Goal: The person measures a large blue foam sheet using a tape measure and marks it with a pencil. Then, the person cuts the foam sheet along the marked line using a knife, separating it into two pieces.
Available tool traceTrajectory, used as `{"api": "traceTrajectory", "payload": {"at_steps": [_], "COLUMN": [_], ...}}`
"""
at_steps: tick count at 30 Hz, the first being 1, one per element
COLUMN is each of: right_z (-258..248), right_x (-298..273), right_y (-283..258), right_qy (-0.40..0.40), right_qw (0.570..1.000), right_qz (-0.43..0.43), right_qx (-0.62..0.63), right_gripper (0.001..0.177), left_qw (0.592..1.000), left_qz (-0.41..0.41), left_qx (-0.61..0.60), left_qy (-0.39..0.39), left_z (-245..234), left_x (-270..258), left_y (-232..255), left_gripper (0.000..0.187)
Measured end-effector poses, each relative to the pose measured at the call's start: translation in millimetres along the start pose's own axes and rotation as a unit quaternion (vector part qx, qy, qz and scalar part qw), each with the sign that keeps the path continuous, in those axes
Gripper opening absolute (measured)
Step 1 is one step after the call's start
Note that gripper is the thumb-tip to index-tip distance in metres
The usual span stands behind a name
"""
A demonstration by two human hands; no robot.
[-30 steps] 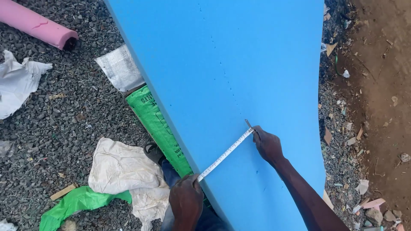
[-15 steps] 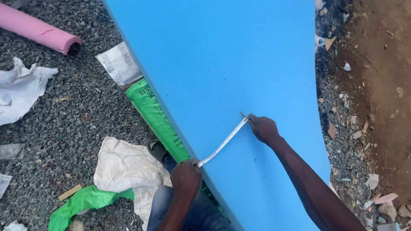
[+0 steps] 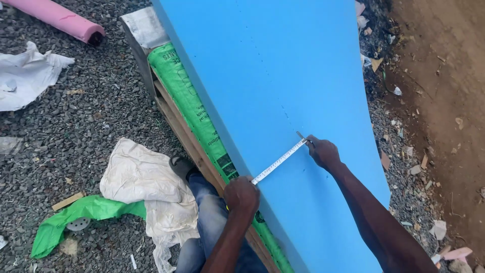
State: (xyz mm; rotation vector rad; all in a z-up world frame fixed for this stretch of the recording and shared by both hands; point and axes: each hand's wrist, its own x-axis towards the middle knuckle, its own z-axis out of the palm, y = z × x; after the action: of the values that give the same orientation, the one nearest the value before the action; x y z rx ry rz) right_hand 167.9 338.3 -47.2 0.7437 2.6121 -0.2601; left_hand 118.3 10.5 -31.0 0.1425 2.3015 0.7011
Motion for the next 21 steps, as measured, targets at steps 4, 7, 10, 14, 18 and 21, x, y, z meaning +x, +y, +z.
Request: {"api": "traceTrajectory", "payload": {"at_steps": [4,7,10,14,18,21], "right_z": [-3,2,16,47,74,77], "right_x": [17,30,39,35,49,48], "right_y": [-6,-7,-3,2,26,14], "right_qy": [0.027,0.065,0.073,0.116,0.149,0.165], "right_qw": [0.999,0.996,0.995,0.992,0.986,0.983], "right_qz": [-0.001,-0.035,-0.047,-0.052,-0.075,-0.084], "right_qx": [-0.017,-0.041,-0.052,-0.023,-0.007,0.015], "right_gripper": [0.035,0.031,0.03,0.026,0.029,0.025], "left_qw": [0.996,0.998,0.997,0.999,0.996,0.994], "left_qz": [-0.016,-0.044,-0.051,-0.031,0.026,0.021], "left_qx": [0.081,0.04,0.052,0.022,0.0,-0.026], "left_qy": [-0.015,-0.028,-0.019,0.016,0.08,0.1], "left_z": [-9,-19,-16,-4,39,56], "left_x": [6,11,11,5,35,46], "left_y": [7,13,12,4,-22,-26], "left_gripper": [0.018,0.019,0.017,0.017,0.019,0.02]}}
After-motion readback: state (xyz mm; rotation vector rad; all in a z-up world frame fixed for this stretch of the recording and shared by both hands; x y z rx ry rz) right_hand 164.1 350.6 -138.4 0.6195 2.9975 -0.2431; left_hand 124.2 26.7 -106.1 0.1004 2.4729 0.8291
